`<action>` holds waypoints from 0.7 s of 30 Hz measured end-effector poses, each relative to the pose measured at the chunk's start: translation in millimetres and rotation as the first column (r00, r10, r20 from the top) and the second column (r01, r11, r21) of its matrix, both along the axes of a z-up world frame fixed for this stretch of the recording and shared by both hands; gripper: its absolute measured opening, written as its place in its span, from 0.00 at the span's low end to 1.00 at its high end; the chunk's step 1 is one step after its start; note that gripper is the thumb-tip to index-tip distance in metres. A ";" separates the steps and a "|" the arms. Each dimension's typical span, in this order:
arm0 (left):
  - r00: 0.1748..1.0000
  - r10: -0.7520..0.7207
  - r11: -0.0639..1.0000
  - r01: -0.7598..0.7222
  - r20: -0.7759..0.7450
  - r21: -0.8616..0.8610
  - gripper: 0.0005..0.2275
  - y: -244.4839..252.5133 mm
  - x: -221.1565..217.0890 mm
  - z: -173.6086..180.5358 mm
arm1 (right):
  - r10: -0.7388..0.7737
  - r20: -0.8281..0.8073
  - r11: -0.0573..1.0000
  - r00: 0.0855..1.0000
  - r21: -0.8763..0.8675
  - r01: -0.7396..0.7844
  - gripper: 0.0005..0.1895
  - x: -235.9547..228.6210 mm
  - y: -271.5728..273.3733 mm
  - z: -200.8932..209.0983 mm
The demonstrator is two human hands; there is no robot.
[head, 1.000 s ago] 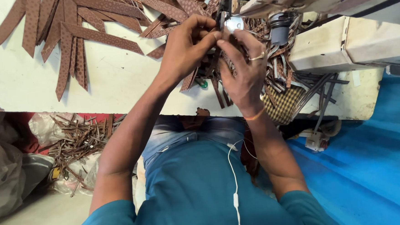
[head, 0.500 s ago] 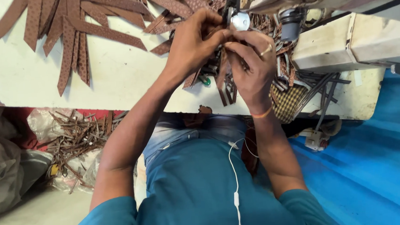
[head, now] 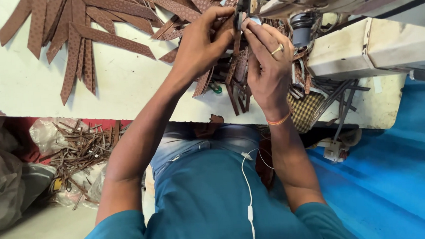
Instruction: The person repeatedly picks up brown patterned fabric strips, folds them, and feeds them into a sewing machine. The person uses both hands to guide the material through the machine and then places the stitched strips into a growing pile on the table.
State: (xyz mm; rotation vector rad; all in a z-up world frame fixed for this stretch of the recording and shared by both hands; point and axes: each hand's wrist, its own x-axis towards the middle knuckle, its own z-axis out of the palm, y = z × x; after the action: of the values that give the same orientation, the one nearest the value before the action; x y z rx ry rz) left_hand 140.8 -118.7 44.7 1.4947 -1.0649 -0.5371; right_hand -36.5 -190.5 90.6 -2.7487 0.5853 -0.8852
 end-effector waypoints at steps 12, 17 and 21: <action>0.997 0.000 0.998 -0.005 -0.077 -0.061 0.16 0.7 -6.8 -6.4 | 0.009 0.024 0.999 1.000 0.033 -0.009 0.23 -2.2 -5.4 1.2; 0.989 0.147 0.981 -0.145 -0.001 0.131 0.25 14.2 -48.3 -2.7 | -0.030 0.120 0.994 0.992 0.104 0.018 0.13 -26.6 -7.9 -1.5; 0.985 0.032 0.988 -0.005 -0.170 0.156 0.29 32.8 -58.8 18.4 | -0.049 0.126 0.996 0.991 0.080 0.040 0.10 -34.8 20.9 36.7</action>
State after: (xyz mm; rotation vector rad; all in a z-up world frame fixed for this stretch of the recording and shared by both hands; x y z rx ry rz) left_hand 82.0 -85.9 63.1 1.5608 -0.8895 -0.7367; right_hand -71.3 -169.6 127.3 -2.5973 0.6452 -1.0176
